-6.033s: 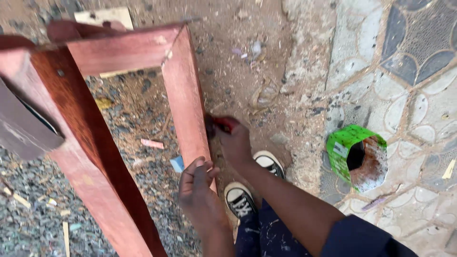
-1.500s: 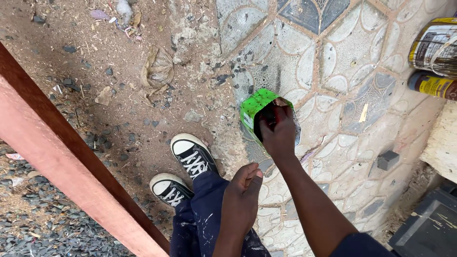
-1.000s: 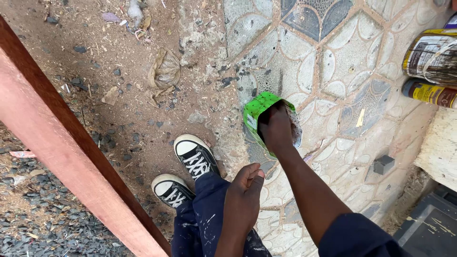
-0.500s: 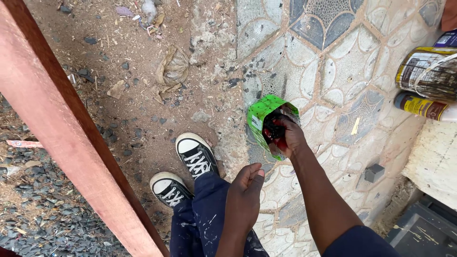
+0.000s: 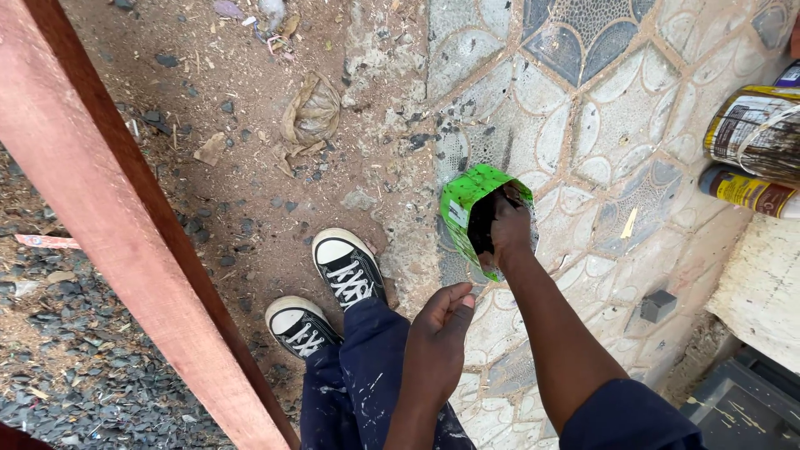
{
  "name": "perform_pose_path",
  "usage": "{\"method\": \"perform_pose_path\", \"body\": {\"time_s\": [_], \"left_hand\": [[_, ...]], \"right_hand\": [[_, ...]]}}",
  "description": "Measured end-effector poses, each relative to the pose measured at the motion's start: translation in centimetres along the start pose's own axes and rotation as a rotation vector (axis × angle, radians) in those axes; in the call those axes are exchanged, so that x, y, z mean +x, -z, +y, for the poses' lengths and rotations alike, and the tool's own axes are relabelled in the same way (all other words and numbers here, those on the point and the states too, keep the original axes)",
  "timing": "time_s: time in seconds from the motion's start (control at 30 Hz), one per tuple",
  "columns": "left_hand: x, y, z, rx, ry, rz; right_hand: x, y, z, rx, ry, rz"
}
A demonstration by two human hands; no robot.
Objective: Staining and sanding a wooden frame using a foam applicator and a sanding block
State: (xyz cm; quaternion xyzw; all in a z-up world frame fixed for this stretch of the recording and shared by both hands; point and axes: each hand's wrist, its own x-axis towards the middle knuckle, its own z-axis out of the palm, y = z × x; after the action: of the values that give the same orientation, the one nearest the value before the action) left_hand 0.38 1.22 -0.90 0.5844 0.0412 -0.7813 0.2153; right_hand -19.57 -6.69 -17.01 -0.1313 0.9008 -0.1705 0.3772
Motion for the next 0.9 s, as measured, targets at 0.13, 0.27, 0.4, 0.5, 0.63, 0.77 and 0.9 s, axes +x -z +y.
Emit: {"method": "perform_pose_path", "body": {"time_s": [0.13,0.27,0.4,0.5,0.63,0.77,0.9], "left_hand": [[0.6,-0.3,-0.6,-0.019,0.005,-0.007],[0.8,-0.5,-1.0,-0.040,0.010,-0.010],[0.6,0.1,-1.8,-0.080,0.007,-0.006],[-0.4,0.8,-1.9,-0.037,0.006,0.027],[-1.3,1.2,-3.7,-0.070,0.034,0.029],[-4.0,1.5,-1.9,0.047,0.068,0.006],[-5.7,2.5,-0.3,0.049,-0.053,0.048]], "right_hand": [[3.4,0.9,3.0,-0.050,0.000,-0.006],[6.3,1.7,6.3,-0.175,0.127,-0.031],[3.1,1.0,3.7,-0.012,-0.098,0.043],[5.6,1.8,5.9,-0.003,-0.063,0.096],[3.6,1.9,3.7,-0.015,-0.027,0.088],[-0.2,1.9,1.4,0.013,-0.095,-0.216],[-1.2,2.9,1.0,0.027,0.001,-0.201]]}}
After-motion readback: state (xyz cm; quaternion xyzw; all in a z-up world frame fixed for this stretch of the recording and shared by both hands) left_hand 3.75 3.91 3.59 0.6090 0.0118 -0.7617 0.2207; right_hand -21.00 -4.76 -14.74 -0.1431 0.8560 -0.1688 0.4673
